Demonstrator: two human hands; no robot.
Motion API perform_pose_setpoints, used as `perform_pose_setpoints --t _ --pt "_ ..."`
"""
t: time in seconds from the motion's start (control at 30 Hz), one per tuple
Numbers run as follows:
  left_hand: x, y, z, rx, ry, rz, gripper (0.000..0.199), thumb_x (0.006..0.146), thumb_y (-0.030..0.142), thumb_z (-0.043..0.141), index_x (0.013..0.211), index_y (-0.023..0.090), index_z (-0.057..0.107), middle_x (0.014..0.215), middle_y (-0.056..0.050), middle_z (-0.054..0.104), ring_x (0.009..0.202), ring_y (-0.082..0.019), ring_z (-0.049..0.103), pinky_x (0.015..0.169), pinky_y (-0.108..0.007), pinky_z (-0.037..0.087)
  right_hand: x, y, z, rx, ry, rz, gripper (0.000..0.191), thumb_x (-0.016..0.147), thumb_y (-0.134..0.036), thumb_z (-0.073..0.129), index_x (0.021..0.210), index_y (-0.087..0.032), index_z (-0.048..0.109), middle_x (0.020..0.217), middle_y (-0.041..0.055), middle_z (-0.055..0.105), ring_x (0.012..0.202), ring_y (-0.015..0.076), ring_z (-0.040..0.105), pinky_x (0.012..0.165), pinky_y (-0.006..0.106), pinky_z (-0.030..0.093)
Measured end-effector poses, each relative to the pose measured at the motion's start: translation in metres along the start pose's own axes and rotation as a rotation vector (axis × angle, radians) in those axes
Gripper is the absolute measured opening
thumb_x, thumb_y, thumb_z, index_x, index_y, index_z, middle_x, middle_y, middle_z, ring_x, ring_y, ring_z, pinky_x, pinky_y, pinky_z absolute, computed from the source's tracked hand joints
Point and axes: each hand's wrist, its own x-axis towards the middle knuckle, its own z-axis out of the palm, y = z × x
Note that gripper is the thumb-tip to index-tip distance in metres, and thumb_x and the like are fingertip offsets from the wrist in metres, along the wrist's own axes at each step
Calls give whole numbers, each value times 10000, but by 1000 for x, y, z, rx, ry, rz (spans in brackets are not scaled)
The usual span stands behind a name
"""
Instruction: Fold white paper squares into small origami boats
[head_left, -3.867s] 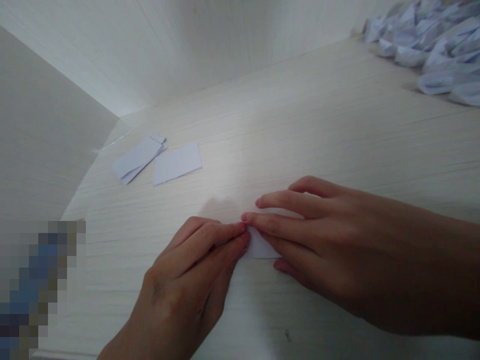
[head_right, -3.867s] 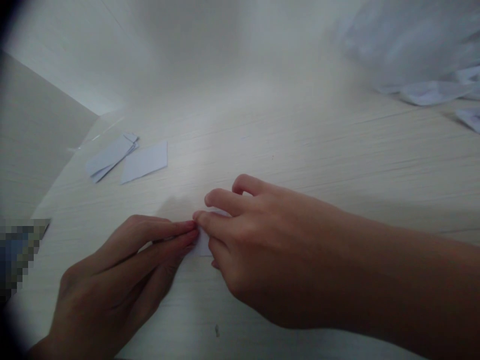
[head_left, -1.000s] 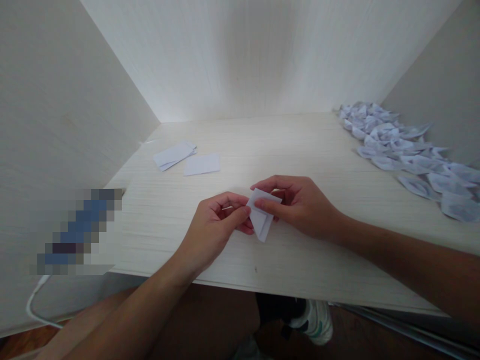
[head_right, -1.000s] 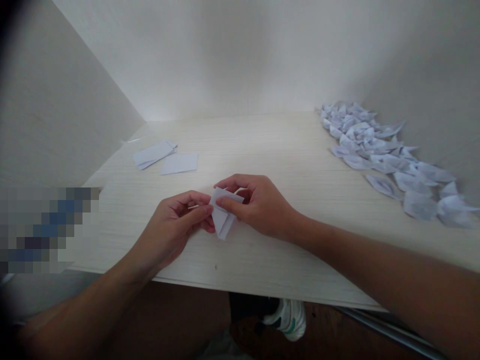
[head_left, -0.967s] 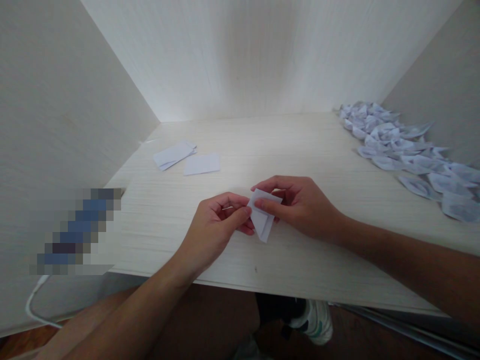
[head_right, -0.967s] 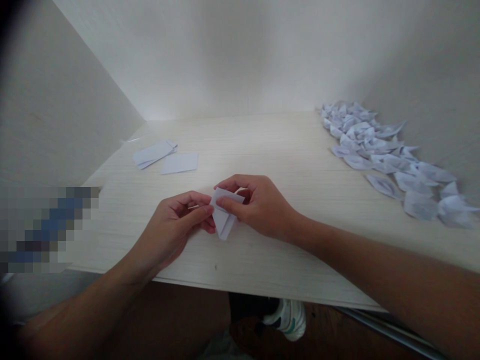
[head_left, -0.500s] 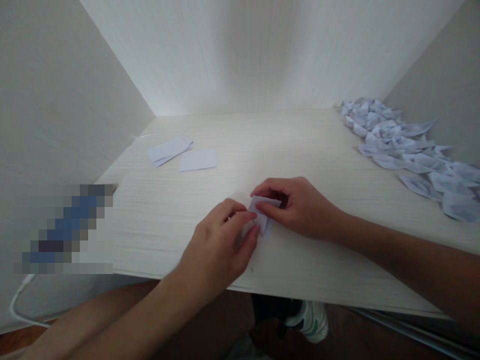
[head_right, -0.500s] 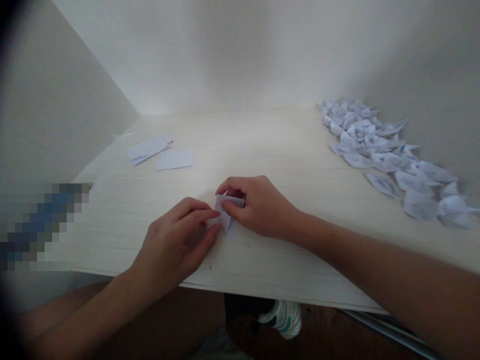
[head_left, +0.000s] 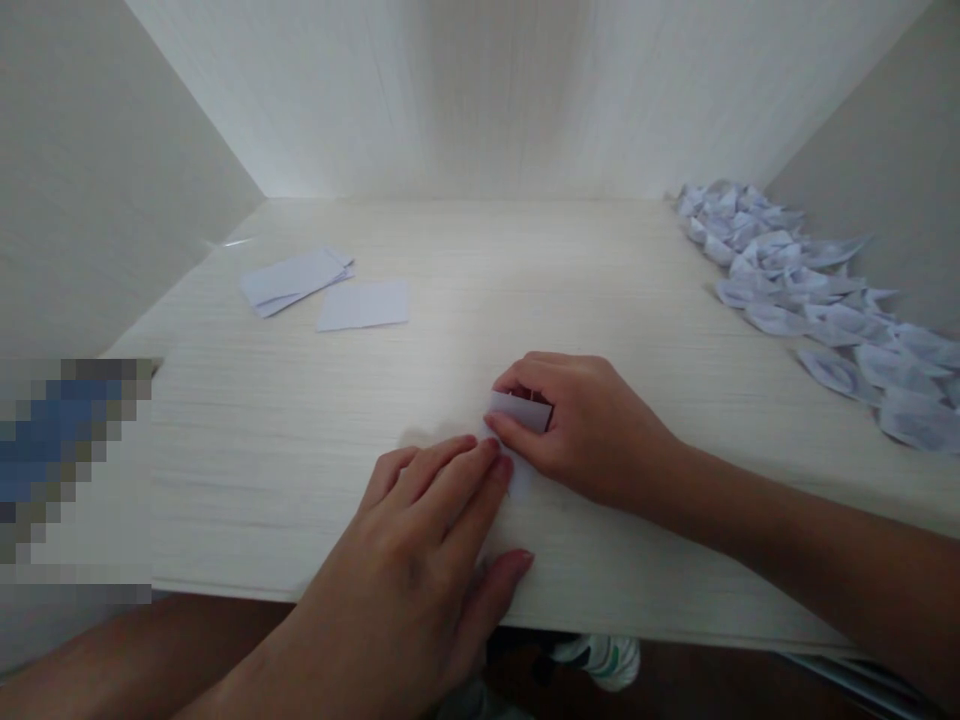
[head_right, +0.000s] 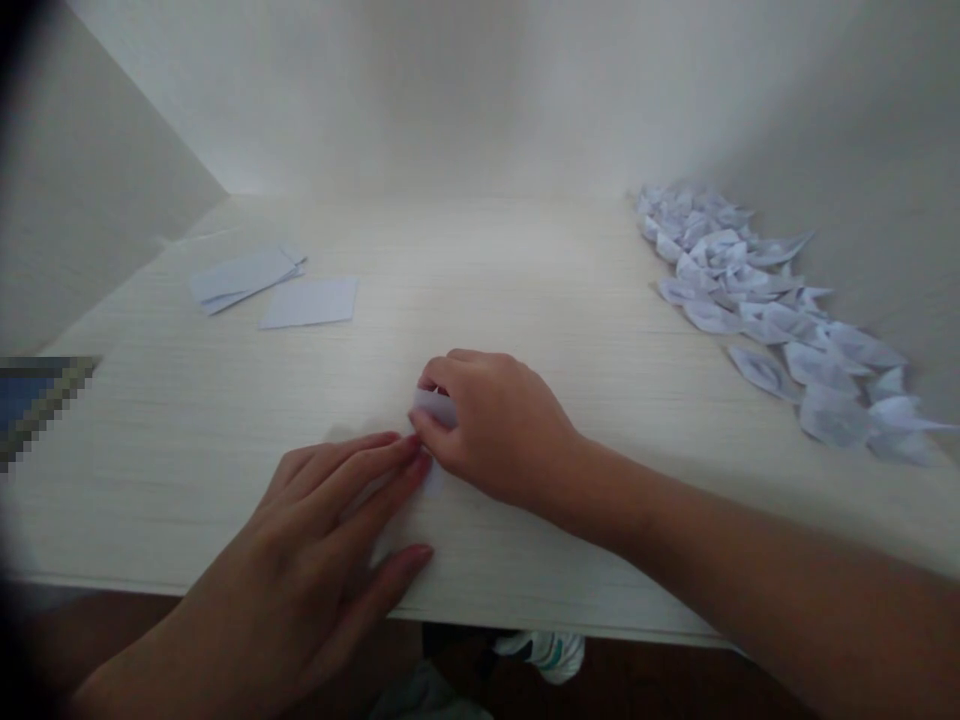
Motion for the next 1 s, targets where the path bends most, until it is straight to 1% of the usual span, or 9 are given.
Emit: perform_pose_setpoints --t 0.1,0.2,0.3,0.37,0.47,0.63,0.7,0.87,1.0 --pt "-1 -2 -1 -14 5 -2 404 1027 264 608 1362 38 619 1367 -178 663 1252 -327 562 1062 -532 467 2 2 1 0 -18 -43 95 891 -217 719 913 -131 753 860 68 739 752 193 642 705 322 445" --pt "-2 -3 -2 -9 1 -1 404 1020 274 619 1350 41 632 1365 -177 673 1240 -326 576 1055 -524 470 2 10 -2 -16 -49 -256 100 941 -177 675 921 -134 763 895 75 741 804 193 664 742 318 475" --pt "-2 -4 -3 -12 -1 -11 395 1009 284 635 1336 63 647 1367 -166 684 1232 -325 593 1057 -522 463 1 19 -11 -133 -55 -472 185 999 -156 607 924 -142 775 924 81 756 822 192 667 765 319 493" --pt "-2 -5 -4 -25 -5 -20 398 999 291 649 1330 69 652 1366 -158 691 1232 -323 601 1068 -520 453 0 21 -17 -208 -56 -562 203 1012 -149 591 941 -155 781 953 72 773 807 186 660 749 315 493" --pt "-3 -7 -6 -29 -9 -29 396 992 294 659 1327 83 656 1366 -146 699 1245 -325 605 1088 -527 439 0 20 -24 -246 -78 -626 193 1008 -149 603 951 -161 786 973 62 788 774 180 655 731 322 492" --pt "-8 -13 -9 -24 -9 -26 390 1004 280 646 1354 107 637 1405 -127 691 1313 -311 588 1157 -519 414 0 17 -25 -114 -154 -632 210 988 -169 594 993 -121 798 1018 107 777 843 199 685 759 331 533" --pt "-10 -16 -11 -22 -19 -18 388 1010 271 638 1367 122 626 1437 -111 679 1329 -292 587 1187 -504 403 -1 17 -25 -29 -178 -592 214 976 -141 587 988 -120 799 1029 117 772 845 185 687 749 313 538" --pt "-11 -25 -15 -29 -24 -4 358 1014 227 636 1364 149 629 1452 -78 682 1369 -250 588 1235 -476 388 -2 17 -22 183 -198 -444 198 931 -95 617 931 -155 805 1020 99 770 742 133 679 692 272 542" --pt "-7 -34 -15 -57 11 6 269 1017 184 638 1281 179 689 1374 -49 732 1327 -228 637 1210 -466 440 -2 15 -20 225 -196 -397 167 933 -120 655 958 -175 811 1029 89 791 742 133 711 666 258 562"
